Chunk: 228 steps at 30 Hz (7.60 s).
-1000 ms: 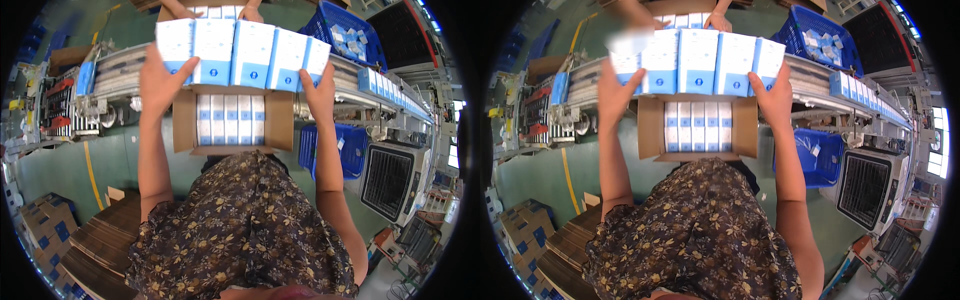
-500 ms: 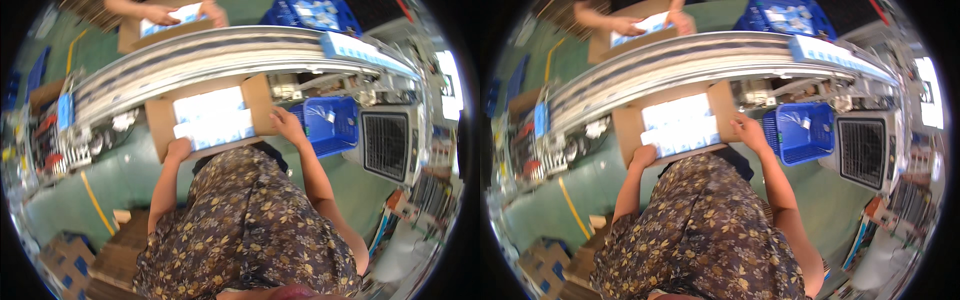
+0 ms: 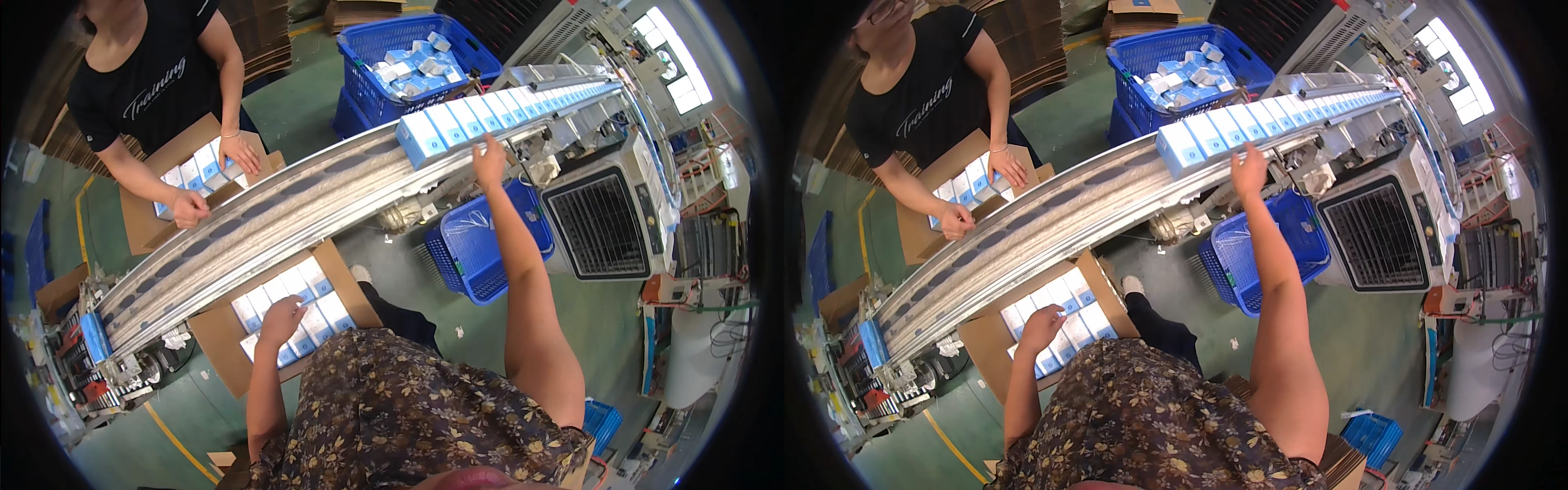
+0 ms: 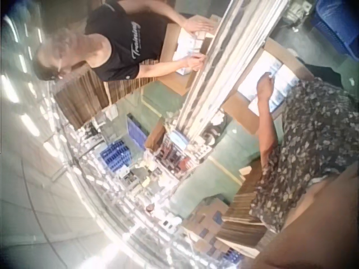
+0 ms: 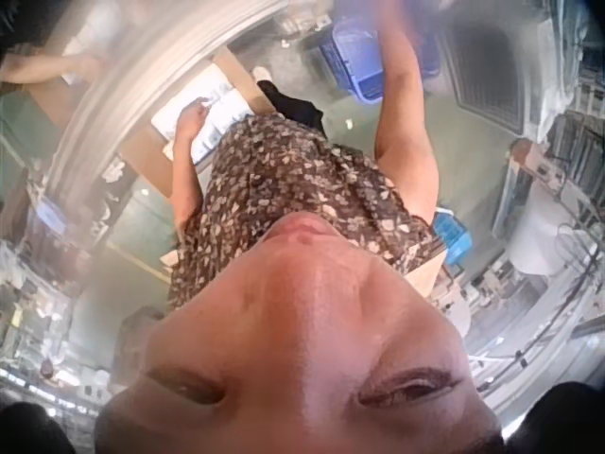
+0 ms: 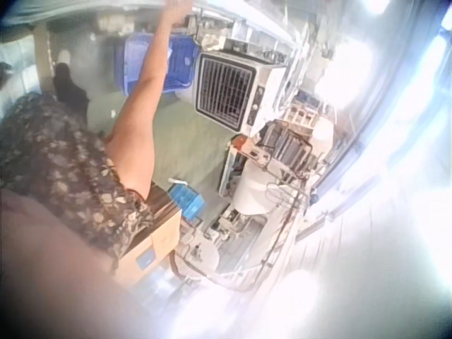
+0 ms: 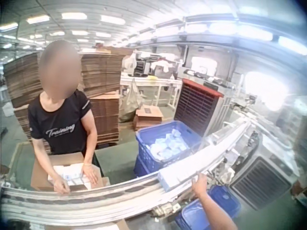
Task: The person picks small white boxes from a conveyor belt and places them into a larger cardboard box. After filling the box, the person closes the flaps and moves it to a packing station, then retrieves a new empty box to repeat the process.
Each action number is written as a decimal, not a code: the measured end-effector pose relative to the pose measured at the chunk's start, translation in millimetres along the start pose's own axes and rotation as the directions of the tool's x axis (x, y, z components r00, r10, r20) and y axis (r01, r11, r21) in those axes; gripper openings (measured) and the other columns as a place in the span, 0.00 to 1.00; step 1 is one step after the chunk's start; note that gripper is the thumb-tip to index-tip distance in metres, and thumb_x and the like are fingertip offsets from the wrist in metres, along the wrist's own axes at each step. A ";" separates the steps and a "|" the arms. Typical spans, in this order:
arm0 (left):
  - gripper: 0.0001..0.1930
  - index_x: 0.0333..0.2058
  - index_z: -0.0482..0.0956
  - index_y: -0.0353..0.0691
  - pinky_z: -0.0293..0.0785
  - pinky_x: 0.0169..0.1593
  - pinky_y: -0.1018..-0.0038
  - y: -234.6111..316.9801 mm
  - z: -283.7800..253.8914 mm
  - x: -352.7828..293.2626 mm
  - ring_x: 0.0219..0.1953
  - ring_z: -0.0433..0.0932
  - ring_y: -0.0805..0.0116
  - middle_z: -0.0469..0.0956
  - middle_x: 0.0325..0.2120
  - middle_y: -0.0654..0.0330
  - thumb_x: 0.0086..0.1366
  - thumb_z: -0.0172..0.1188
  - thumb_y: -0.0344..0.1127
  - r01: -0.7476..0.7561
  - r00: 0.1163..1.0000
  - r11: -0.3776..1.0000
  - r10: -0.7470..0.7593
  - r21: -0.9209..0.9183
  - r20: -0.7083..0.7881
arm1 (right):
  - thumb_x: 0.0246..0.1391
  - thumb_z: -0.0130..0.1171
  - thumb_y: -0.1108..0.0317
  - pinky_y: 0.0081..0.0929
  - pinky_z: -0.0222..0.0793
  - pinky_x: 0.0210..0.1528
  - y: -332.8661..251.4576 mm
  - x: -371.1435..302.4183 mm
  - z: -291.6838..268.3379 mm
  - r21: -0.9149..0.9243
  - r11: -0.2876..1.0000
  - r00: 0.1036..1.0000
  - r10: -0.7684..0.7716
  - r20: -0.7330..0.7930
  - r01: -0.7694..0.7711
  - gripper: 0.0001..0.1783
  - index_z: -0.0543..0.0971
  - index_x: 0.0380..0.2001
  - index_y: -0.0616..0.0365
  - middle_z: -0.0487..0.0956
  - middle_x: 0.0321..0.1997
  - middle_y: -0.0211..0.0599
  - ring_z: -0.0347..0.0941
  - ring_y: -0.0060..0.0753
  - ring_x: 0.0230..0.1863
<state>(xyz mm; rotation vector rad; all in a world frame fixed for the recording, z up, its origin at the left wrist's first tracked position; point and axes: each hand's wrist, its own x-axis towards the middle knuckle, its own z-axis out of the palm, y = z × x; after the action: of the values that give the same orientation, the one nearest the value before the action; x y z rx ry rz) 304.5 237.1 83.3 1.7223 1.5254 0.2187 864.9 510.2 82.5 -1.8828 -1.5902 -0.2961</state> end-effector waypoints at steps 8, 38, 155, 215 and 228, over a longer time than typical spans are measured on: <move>0.12 0.46 0.79 0.38 0.75 0.43 0.62 80.2 -1.6 47.1 0.37 0.80 0.52 0.81 0.36 0.51 0.66 0.59 0.35 -0.061 0.997 0.996 0.057 -0.060 -0.056 | 0.58 0.56 0.41 0.52 0.72 0.50 43.3 114.4 29.3 -0.445 0.895 0.963 0.154 0.223 -0.040 0.31 0.82 0.45 0.60 0.79 0.46 0.52 0.75 0.58 0.48; 0.48 0.56 0.65 0.33 0.73 0.49 0.60 24.9 -147.7 -142.5 0.48 0.75 0.51 0.71 0.48 0.47 0.44 0.78 0.57 -0.168 0.304 0.984 0.102 0.052 -0.947 | 0.61 0.60 0.48 0.45 0.57 0.67 -371.3 -212.0 -158.1 0.819 0.554 0.983 -0.177 -0.056 0.147 0.45 0.53 0.66 0.70 0.62 0.64 0.58 0.62 0.50 0.65; 0.35 0.66 0.65 0.50 0.43 0.72 0.46 -924.3 -540.7 -590.8 0.74 0.44 0.41 0.51 0.72 0.51 0.64 0.56 0.58 0.612 0.360 0.724 -0.614 -0.320 -0.702 | 0.67 0.53 0.52 0.51 0.69 0.55 -1502.3 -845.6 185.8 0.700 0.603 0.731 -0.264 0.629 -0.384 0.35 0.64 0.60 0.76 0.72 0.50 0.70 0.71 0.66 0.52; 0.06 0.31 0.76 0.31 0.74 0.42 0.61 51.5 -103.6 -708.6 0.38 0.76 0.49 0.77 0.34 0.48 0.61 0.49 0.24 0.938 -0.334 -0.171 -0.231 -0.300 -0.914 | 0.63 0.53 0.45 0.40 0.72 0.52 -496.0 -630.5 -29.2 0.812 0.560 -0.328 -0.746 0.580 0.162 0.28 0.77 0.53 0.58 0.82 0.48 0.49 0.79 0.46 0.49; 0.16 0.42 0.82 0.40 0.74 0.38 0.55 91.9 -106.4 -478.2 0.33 0.80 0.45 0.80 0.27 0.46 0.55 0.54 0.23 0.518 0.737 0.768 -0.176 0.377 -0.653 | 0.66 0.54 0.55 0.26 0.74 0.41 -253.7 -536.1 -105.8 0.338 0.687 0.020 -0.427 0.904 -0.643 0.19 0.76 0.50 0.59 0.81 0.41 0.33 0.79 0.27 0.42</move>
<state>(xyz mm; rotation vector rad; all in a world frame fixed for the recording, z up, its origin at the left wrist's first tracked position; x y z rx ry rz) 187.2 -137.8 390.2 1.8044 2.5679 0.1194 521.5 33.4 -50.6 -1.3307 -1.7196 2.0971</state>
